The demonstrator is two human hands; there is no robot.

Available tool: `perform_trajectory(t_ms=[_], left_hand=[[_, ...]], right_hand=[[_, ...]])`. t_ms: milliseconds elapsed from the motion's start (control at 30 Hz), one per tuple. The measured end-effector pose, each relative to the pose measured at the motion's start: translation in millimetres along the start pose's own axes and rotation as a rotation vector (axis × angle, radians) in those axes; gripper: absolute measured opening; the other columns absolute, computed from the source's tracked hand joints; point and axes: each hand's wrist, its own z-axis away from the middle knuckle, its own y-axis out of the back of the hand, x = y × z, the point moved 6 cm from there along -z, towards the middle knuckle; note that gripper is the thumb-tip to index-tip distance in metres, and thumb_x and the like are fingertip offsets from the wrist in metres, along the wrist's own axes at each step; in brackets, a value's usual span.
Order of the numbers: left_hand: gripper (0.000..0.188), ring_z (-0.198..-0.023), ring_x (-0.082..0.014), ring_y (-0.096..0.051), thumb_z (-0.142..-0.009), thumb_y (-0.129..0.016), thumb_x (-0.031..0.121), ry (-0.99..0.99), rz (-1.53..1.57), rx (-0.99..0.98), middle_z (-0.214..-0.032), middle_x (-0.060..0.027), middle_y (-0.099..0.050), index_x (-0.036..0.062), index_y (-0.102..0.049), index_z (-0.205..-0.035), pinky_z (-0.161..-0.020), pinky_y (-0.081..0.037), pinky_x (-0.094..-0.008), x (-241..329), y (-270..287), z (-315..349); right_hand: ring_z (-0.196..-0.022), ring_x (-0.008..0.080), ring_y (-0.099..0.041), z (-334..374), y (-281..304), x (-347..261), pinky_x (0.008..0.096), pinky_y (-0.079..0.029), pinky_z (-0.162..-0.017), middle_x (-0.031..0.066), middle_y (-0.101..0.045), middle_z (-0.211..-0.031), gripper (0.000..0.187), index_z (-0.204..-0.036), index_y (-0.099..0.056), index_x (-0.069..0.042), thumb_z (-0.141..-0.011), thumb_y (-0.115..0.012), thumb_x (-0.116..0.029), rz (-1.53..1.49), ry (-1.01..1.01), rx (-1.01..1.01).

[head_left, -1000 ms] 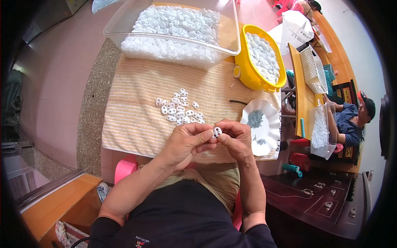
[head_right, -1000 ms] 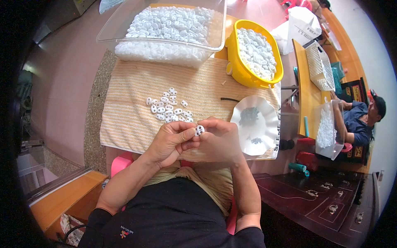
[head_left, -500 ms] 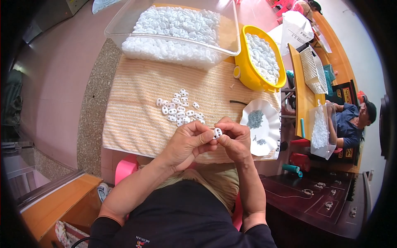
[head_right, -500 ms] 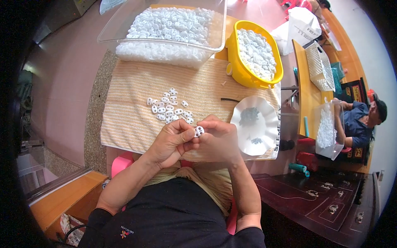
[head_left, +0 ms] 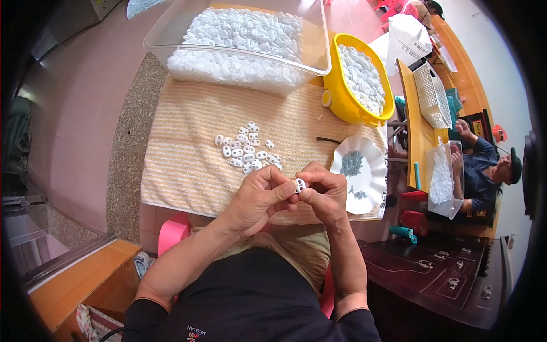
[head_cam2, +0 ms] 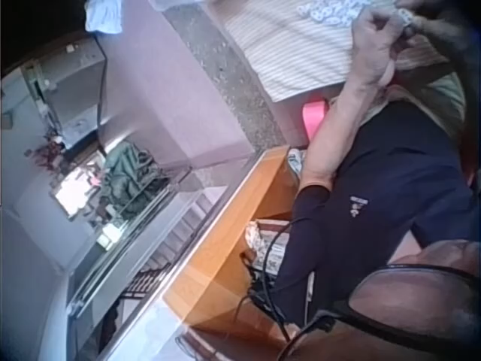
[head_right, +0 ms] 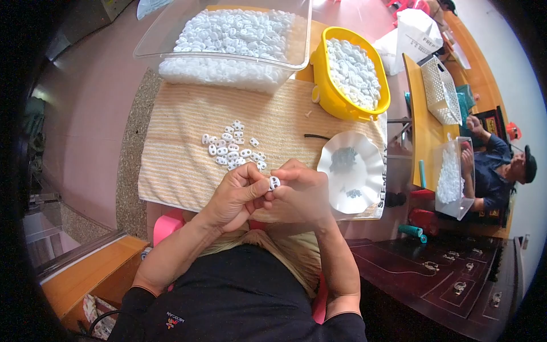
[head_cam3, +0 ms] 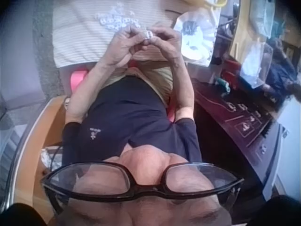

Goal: Assembling small white plastic components by manually inserting metal pins.

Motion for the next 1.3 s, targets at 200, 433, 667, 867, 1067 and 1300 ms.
perform_trajectory(t_ms=[200, 433, 667, 867, 1067, 1300], left_hand=[[0.010, -0.070, -0.0124, -0.063, -0.089, -0.064, 0.010, -0.024, 0.013, -0.016, -0.081, -0.0052, -0.064, 0.0086, -0.055, -0.084, -0.064, -0.054, -0.0247, -1, 0, 0], [0.011, -0.070, -0.0131, -0.063, -0.088, -0.065, 0.009, -0.045, 0.014, -0.016, -0.081, -0.0060, -0.066, 0.0084, -0.055, -0.083, -0.063, -0.054, -0.0242, -2, -2, 1], [0.008, -0.072, -0.0139, -0.063, -0.088, -0.065, 0.009, -0.059, -0.008, 0.000, -0.081, -0.0075, -0.065, 0.0050, -0.059, -0.086, -0.067, -0.054, -0.0258, 3, -1, 1], [0.009, -0.072, -0.0132, -0.063, -0.088, -0.065, 0.009, -0.030, -0.033, 0.046, -0.082, -0.0075, -0.065, 0.0025, -0.060, -0.088, -0.068, -0.054, -0.0257, 4, 4, -1], [0.011, -0.069, -0.0127, -0.062, -0.086, -0.068, 0.010, -0.057, -0.095, 0.079, -0.079, -0.0062, -0.064, 0.0033, -0.060, -0.088, -0.065, -0.052, -0.0235, 7, 4, -3], [0.010, -0.069, -0.0119, -0.062, -0.087, -0.066, 0.010, -0.067, -0.160, 0.080, -0.079, -0.0050, -0.064, 0.0035, -0.059, -0.088, -0.065, -0.053, -0.0235, 7, 8, -4]], right_hand=[[-0.077, 0.0131, -0.058, 0, 2, -1, 0.0207, -0.046, -0.065, 0.0092, -0.060, -0.088, 0.030, -0.104, -0.067, 0.002, -0.077, -0.075, -0.007, 0.098, 0.065, -0.016], [-0.078, 0.0135, -0.057, 2, 3, -4, 0.0221, -0.045, -0.066, 0.0093, -0.061, -0.088, 0.030, -0.105, -0.067, 0.001, -0.078, -0.076, -0.009, 0.236, 0.149, -0.032], [-0.079, 0.0135, -0.058, -1, 1, -6, 0.0231, -0.047, -0.068, 0.0087, -0.062, -0.088, 0.028, -0.105, -0.066, 0.002, -0.079, -0.074, -0.007, 0.294, 0.143, -0.029], [-0.081, 0.0139, -0.059, -2, 2, -7, 0.0238, -0.047, -0.070, 0.0089, -0.062, -0.089, 0.024, -0.104, -0.065, 0.004, -0.081, -0.070, -0.003, 0.353, 0.047, -0.015], [-0.081, 0.0141, -0.059, -4, -6, -16, 0.0243, -0.048, -0.071, 0.0094, -0.062, -0.090, 0.026, -0.106, -0.064, 0.004, -0.081, -0.070, -0.001, 0.602, 0.093, -0.089], [-0.078, 0.0132, -0.058, -4, -6, -15, 0.0236, -0.046, -0.068, 0.0091, -0.062, -0.088, 0.029, -0.107, -0.064, 0.002, -0.079, -0.070, 0.003, 0.618, 0.151, -0.056]])
